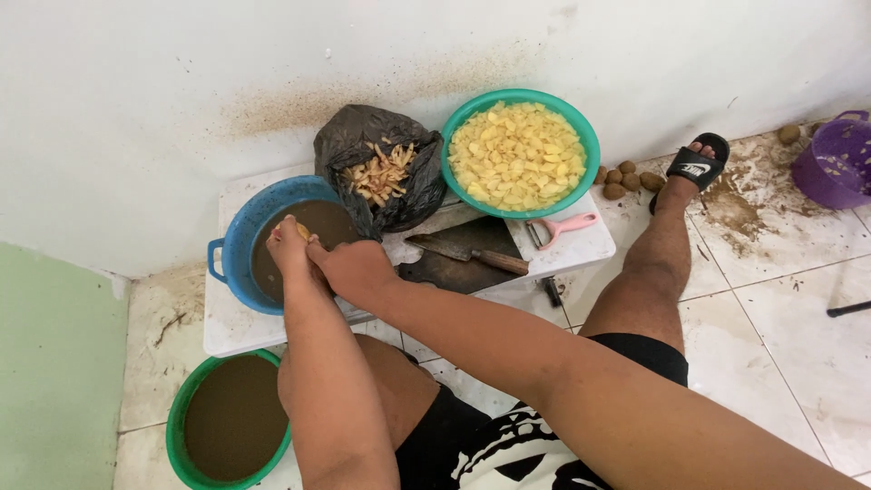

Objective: Peeling potatoes with a hand peeler and slicing them into a bowl using a knife.

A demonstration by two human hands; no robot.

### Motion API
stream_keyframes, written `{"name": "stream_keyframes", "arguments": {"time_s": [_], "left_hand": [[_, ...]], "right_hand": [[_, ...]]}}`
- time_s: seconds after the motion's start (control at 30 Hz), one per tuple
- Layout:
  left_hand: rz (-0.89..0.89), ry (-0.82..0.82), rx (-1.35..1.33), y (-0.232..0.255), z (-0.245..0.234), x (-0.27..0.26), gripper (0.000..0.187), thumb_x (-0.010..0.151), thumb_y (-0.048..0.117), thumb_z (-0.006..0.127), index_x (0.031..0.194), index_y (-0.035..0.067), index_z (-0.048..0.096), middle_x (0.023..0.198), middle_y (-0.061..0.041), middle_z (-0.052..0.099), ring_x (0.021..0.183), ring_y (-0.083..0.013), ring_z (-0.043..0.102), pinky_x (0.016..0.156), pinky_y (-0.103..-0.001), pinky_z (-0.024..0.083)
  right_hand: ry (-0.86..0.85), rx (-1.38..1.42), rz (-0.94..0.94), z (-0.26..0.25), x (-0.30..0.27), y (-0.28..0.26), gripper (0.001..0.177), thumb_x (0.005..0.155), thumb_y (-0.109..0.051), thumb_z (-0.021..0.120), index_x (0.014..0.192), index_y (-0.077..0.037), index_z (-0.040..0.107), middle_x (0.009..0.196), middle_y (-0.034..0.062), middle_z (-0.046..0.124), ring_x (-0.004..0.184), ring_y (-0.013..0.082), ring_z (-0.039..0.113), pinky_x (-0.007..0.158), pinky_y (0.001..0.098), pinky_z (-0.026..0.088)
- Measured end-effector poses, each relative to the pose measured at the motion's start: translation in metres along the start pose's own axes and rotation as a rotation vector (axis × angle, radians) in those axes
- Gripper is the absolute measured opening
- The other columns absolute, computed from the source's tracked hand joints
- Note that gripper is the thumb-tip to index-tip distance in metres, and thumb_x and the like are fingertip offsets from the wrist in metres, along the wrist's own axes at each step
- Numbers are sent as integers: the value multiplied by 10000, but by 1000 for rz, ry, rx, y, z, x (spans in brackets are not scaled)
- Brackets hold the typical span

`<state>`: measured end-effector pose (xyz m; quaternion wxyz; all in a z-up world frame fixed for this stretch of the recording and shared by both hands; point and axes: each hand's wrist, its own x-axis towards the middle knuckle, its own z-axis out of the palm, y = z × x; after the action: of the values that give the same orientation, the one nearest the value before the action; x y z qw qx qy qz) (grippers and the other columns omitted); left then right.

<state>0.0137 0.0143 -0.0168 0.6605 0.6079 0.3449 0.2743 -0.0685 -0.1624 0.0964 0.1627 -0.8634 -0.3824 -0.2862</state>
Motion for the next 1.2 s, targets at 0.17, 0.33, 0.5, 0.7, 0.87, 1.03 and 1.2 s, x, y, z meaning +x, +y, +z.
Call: {"name": "stream_keyframes", "arguments": {"time_s": [0.17, 0.33, 0.5, 0.7, 0.87, 1.03, 1.2], "left_hand": [[-157, 75, -203, 11, 1, 1, 429, 919, 369, 684, 1211, 121, 492, 707, -125, 563, 439, -204, 595, 355, -273, 473], [-172, 49, -158, 9, 10, 0, 438, 920, 310, 681, 1224, 50, 503, 853, -126, 597, 540, -172, 653, 410, -244, 517], [-226, 24, -183, 20, 0, -7, 582, 910, 294, 699, 1317, -47, 462, 952, -213, 591, 576, -206, 661, 430, -286, 552], [-281, 78, -271, 12, 0, 0, 533, 947, 353, 659, 1320, 61, 414, 806, -103, 585, 537, -169, 627, 420, -260, 506], [-188, 26, -216, 20, -1, -3, 528, 953, 311, 683, 1314, 27, 422, 909, -153, 587, 599, -185, 663, 433, -258, 522], [-100, 174, -227, 37, -18, 7, 561, 931, 340, 739, 1350, 92, 462, 829, -78, 596, 600, -156, 665, 472, -242, 550], [-38, 199, -292, 59, -25, -7, 572, 920, 385, 804, 1284, 40, 530, 688, -63, 552, 515, -141, 578, 444, -209, 463]], "right_hand": [[-70, 14, -42, -16, -4, -4, 256, 955, -80, 611, 713, -155, 581, 468, 31, 475, 421, 94, 410, 437, 211, 296], [-135, -66, -72, 25, -6, 6, 254, 972, -89, 611, 1201, -157, 698, 519, 23, 517, 436, 122, 462, 441, 239, 347], [-140, -95, -91, 23, -1, -5, 178, 959, -120, 626, 1103, -183, 710, 503, 30, 504, 427, 119, 469, 440, 239, 371], [-172, -61, -121, 28, -12, 3, 303, 943, -120, 671, 1240, -158, 713, 559, 54, 587, 463, 143, 541, 444, 255, 384], [-138, 1, -120, 32, -2, 6, 370, 992, -92, 607, 1359, -124, 647, 564, 65, 577, 480, 127, 523, 482, 225, 411], [-244, 111, -125, 21, -15, 10, 275, 1021, -121, 591, 1276, -55, 671, 603, 128, 618, 514, 157, 574, 498, 249, 435], [-382, 90, -50, 35, -14, 21, 346, 1037, -137, 560, 1366, -40, 607, 650, 107, 666, 564, 172, 620, 507, 300, 490]]}}
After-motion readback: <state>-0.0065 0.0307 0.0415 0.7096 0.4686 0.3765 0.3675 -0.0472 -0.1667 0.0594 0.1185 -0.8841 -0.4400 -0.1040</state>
